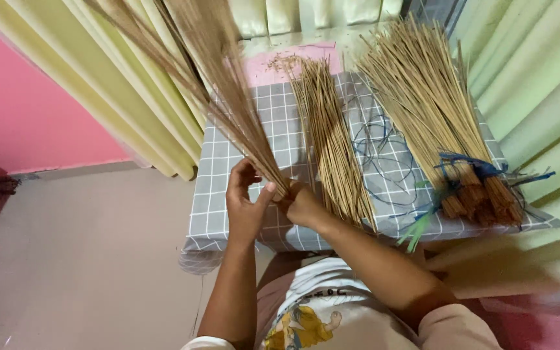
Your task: Assembling a broom by gathering and tying bundles of sticks
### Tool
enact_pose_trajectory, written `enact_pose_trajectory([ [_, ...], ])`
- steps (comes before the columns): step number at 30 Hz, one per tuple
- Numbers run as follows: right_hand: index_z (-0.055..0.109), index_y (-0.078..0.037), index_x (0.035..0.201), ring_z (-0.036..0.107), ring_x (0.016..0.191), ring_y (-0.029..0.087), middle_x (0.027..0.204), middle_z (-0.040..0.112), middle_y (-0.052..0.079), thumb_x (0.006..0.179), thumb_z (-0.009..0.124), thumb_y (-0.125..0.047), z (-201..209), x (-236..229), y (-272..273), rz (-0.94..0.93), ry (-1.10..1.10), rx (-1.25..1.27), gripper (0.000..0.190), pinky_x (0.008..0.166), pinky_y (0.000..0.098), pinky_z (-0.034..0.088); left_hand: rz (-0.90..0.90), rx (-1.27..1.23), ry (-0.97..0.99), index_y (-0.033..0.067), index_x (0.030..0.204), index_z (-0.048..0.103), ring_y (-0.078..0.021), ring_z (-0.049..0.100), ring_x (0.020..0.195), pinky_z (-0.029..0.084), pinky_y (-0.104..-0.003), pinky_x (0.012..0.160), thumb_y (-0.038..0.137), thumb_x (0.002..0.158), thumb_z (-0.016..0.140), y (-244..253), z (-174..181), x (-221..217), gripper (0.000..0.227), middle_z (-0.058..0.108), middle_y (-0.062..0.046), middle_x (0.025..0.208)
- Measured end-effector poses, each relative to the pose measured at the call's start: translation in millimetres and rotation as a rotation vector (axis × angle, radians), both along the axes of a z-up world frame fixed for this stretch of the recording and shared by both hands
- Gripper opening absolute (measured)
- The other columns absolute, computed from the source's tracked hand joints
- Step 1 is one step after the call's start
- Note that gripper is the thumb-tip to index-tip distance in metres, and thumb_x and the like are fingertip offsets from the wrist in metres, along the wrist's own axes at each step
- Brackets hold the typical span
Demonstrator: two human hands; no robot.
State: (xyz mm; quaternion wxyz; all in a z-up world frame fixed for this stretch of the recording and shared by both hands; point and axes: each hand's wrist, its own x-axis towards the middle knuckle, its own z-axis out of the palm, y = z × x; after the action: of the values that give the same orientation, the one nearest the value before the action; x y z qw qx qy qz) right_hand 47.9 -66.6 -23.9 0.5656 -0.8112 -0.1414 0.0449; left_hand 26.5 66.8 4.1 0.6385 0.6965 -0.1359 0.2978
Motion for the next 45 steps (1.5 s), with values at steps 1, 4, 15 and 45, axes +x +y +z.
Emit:
enact_pose_trajectory([
  [1,0.060,0.018,0.111,0.067,0.103,0.050,0.098,0.068,0.036,0.083,0.056,0.002,0.4,1.1,-1.4,0.042,-0.010,0.064,0.033,0.095,0.0542,0.054,-0.043,-0.061,0.004,-0.0005,0.135,0.048,-0.0227,0.058,0.107,0.047,-0.040,0.098,0.023,0.089,0.081,-4.3,9.0,-0.9,0.062,0.061,-0.011,0.113],
  [4,0.060,0.009,0.092,0.060,0.081,0.034,0.080,0.062,0.023,0.090,0.065,-0.007,32.6,1.1,-6.9,0.095,-0.042,0.155,0.017,0.079,0.0404,0.048,-0.067,-0.287,0.013,0.0057,0.140,0.038,-0.0181,0.060,0.104,0.050,-0.033,0.092,0.012,0.087,0.083,-0.2,-0.9,21.2,0.070,0.055,-0.007,0.114],
  [15,0.071,-0.005,0.092,0.069,0.063,0.029,0.068,0.069,0.007,0.083,0.058,-0.005,26.3,-12.4,-23.2,0.182,-0.226,-0.186,0.016,0.060,0.0326,0.055,-0.303,-0.568,0.163,0.0047,0.112,0.051,-0.0291,0.072,0.072,0.062,-0.045,0.078,0.026,0.100,0.069,-14.1,11.9,10.6,0.031,0.061,-0.014,0.072],
  [45,0.071,-0.008,0.101,0.071,0.061,0.024,0.074,0.071,0.006,0.096,0.067,-0.019,-15.3,-97.2,-160.8,-0.043,-0.426,-0.138,0.013,0.063,0.0377,0.059,-0.041,-0.677,0.187,0.0241,0.085,0.044,-0.0082,0.034,0.032,0.030,-0.025,0.027,0.030,0.102,0.065,33.5,12.6,1.7,0.028,0.032,0.006,0.048],
])
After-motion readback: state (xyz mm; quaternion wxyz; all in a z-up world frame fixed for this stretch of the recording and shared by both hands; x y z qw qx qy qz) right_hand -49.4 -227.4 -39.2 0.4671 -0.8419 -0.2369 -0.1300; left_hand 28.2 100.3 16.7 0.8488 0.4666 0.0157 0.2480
